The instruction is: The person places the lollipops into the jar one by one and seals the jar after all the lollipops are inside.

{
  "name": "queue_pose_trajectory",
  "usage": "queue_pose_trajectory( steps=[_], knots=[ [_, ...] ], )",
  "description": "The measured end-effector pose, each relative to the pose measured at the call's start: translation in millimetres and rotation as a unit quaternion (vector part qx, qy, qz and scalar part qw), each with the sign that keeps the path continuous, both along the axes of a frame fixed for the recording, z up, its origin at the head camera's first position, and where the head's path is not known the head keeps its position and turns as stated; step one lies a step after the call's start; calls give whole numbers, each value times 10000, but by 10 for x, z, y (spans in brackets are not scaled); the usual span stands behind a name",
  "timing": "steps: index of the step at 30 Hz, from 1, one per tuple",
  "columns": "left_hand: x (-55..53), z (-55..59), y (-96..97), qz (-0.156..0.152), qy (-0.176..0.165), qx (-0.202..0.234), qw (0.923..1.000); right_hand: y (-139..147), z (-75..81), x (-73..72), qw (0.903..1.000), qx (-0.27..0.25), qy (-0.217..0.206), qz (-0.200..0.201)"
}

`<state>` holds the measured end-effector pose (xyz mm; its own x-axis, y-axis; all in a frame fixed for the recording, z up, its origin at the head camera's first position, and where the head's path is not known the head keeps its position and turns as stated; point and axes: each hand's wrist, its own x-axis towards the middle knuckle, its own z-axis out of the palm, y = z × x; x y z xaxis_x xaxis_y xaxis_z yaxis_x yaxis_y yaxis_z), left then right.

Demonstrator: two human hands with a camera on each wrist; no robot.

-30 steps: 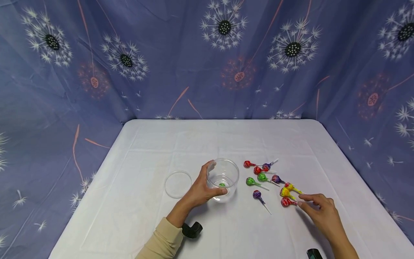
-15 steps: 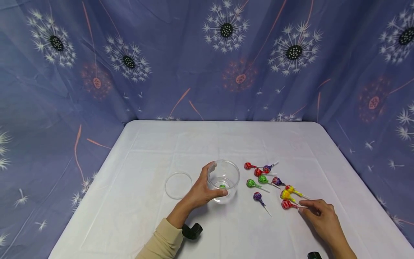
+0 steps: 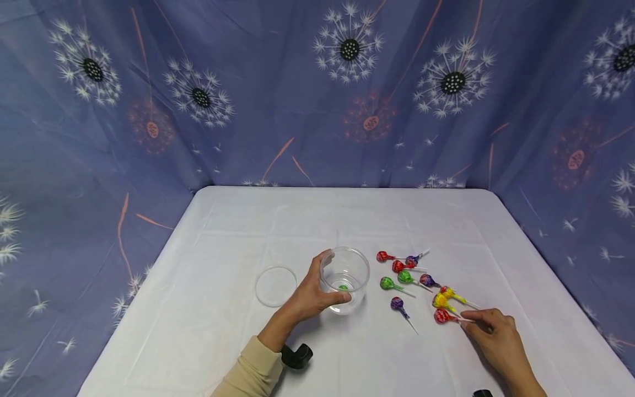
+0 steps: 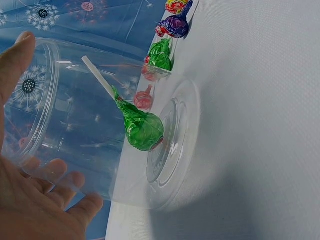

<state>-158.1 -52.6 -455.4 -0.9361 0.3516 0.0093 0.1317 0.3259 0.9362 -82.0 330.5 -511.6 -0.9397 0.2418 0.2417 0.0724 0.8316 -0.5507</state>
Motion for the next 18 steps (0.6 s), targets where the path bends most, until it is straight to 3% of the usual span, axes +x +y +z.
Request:
queue_pose_trajectory(
  steps=[18],
  knots=[
    [-4,-1,12,7,-25,3,10000,14,-36,-18,9973,-43,684,247]
  ],
)
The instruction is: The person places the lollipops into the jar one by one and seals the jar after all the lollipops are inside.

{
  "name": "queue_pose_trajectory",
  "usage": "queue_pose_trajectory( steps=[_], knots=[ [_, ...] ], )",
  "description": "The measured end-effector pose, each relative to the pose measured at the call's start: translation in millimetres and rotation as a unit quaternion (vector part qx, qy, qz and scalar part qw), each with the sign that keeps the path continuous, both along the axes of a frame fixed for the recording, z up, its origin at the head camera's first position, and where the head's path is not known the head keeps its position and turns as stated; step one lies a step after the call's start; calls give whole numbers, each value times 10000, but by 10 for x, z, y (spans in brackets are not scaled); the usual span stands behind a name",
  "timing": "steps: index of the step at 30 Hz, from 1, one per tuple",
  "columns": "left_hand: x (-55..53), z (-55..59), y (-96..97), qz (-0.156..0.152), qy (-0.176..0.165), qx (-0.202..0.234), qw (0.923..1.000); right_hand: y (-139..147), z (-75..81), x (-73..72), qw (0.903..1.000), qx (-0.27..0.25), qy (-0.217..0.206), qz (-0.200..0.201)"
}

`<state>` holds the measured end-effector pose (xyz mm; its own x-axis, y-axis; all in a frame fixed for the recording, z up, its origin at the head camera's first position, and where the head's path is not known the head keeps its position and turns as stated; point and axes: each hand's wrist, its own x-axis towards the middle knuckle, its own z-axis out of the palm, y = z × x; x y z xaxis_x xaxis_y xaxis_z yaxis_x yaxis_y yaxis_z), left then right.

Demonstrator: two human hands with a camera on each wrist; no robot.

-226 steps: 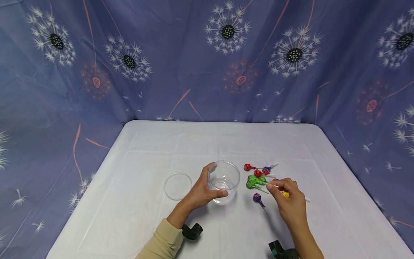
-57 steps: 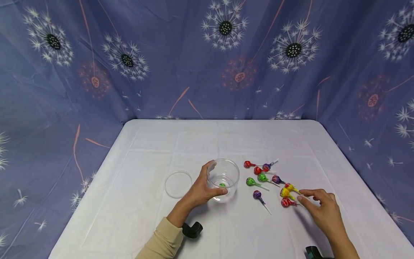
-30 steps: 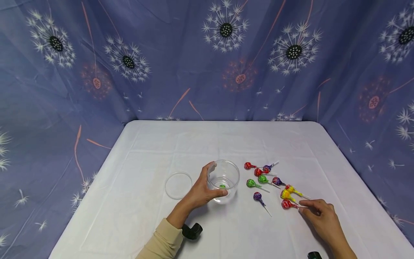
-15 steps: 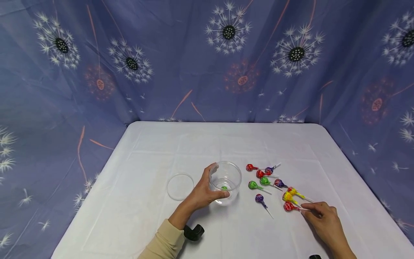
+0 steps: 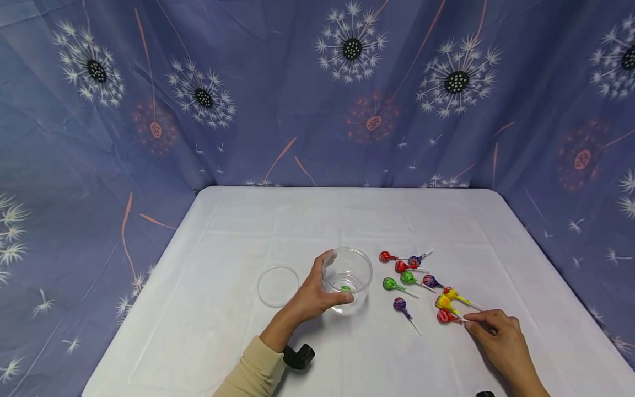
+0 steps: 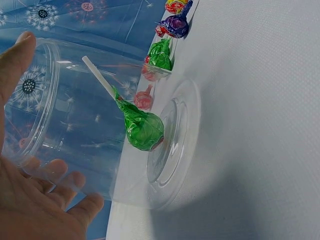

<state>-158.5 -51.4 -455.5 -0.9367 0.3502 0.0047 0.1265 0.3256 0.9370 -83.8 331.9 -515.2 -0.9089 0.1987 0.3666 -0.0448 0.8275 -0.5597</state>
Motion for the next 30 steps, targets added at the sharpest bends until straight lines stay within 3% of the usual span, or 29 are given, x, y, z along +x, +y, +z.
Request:
queue_pose_trajectory(
  steps=[16,23,30],
  knots=[
    [-17,-4,-9,-55,91,-15,9999,10,36,10,9991,-423,-88,12],
    [-4,-3,-6,-55,53,-21,10000,-24,110,31,9981,-508,-335,-51],
    [-6,-9,-6,-63,58,-37,10000,-92,258,-10,9972,-732,3,182]
  ],
)
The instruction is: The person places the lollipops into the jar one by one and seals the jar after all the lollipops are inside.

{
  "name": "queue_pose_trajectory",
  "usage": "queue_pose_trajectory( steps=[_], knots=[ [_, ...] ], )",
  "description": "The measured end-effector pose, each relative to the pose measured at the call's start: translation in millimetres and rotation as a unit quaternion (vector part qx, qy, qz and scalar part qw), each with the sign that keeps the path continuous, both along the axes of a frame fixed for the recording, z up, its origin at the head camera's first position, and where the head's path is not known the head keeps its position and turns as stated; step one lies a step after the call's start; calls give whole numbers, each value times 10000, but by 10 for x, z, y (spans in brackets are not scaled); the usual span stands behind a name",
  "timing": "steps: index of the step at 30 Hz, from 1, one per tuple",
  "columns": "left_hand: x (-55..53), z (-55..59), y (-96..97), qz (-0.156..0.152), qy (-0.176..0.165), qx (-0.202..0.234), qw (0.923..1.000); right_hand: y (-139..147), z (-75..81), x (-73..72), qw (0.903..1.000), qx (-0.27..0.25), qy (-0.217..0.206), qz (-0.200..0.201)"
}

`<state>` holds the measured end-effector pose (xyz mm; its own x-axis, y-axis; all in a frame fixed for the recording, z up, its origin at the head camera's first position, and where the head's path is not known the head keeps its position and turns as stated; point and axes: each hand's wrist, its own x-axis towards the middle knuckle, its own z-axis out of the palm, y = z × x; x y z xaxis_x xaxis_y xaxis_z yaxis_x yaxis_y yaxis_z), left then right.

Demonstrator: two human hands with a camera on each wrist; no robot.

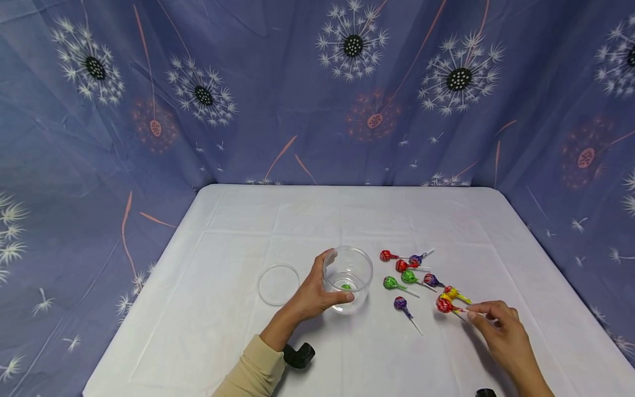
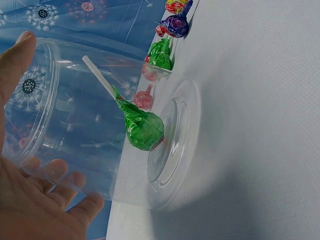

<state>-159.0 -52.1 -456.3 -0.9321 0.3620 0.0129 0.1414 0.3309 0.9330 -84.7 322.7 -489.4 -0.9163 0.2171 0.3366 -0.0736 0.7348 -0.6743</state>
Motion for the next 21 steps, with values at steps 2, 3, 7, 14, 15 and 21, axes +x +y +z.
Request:
queue_pose_trajectory(
  steps=[2,3,7,14,15,21],
  knots=[
    [1,2,1,1,-3,-24,10000,-27,52,-17,9999,-81,84,43],
    [3,3,1,1,-5,-37,10000,-44,79,-24,9999,-111,101,64],
    [9,15,2,7,-3,-73,10000,-130,169,-69,9994,-287,206,59],
    [17,36,-1,5,-16,-84,10000,-312,313,-171,9988,-419,232,76],
    [20,42,-1,10,-16,-96,10000,-344,336,-189,9988,-440,197,72],
    [27,47,0,17,-42,-134,9999,-534,441,-298,9971,-703,227,188]
  ],
)
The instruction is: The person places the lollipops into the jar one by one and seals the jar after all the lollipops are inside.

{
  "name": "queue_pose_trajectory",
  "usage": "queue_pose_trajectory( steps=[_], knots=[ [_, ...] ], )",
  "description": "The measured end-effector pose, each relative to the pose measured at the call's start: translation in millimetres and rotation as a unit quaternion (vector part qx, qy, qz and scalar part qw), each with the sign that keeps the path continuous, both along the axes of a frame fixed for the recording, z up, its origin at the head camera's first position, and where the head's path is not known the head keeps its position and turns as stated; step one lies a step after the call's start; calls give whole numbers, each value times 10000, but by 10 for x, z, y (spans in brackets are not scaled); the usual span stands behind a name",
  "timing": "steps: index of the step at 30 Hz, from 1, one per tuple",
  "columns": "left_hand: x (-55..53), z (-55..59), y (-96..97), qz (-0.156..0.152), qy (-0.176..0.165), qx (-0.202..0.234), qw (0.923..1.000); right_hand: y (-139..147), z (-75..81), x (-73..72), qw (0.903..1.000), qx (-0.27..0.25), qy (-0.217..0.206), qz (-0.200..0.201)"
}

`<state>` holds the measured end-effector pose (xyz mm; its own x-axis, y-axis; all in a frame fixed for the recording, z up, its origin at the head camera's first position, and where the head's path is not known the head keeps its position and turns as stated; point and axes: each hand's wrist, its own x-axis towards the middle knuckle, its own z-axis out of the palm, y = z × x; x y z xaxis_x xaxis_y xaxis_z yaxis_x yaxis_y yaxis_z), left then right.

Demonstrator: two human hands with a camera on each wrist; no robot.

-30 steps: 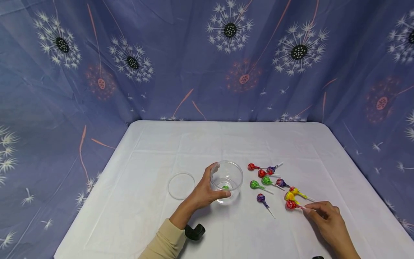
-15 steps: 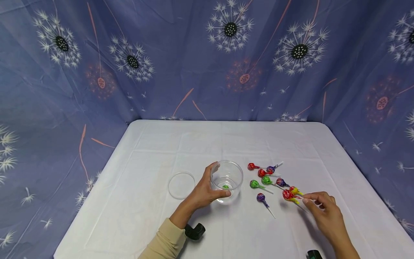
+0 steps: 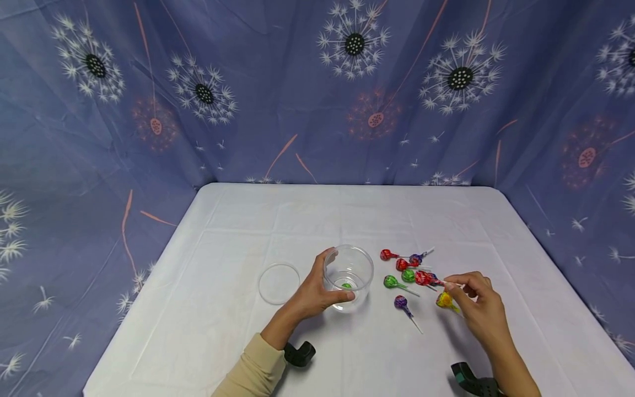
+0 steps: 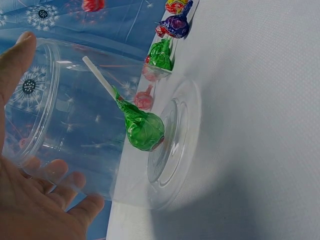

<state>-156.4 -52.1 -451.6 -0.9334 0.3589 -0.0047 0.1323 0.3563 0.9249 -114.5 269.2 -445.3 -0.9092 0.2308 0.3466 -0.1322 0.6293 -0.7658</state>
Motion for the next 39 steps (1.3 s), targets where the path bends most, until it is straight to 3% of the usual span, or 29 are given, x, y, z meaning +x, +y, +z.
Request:
queue_pose_trajectory(
  steps=[6,18,27,39],
  knots=[
    [-3,-8,9,12,22,31,10000,-161,103,-96,9996,-215,148,139],
    [-25,-44,0,1,24,116,9999,-563,399,-234,9955,-620,-4,719],
    [-24,-30,-3,-45,33,189,9998,-793,430,-333,9909,-517,210,1221],
    [-27,-35,8,-25,-52,304,9995,-1036,437,-451,9859,-543,-24,1583]
  ],
)
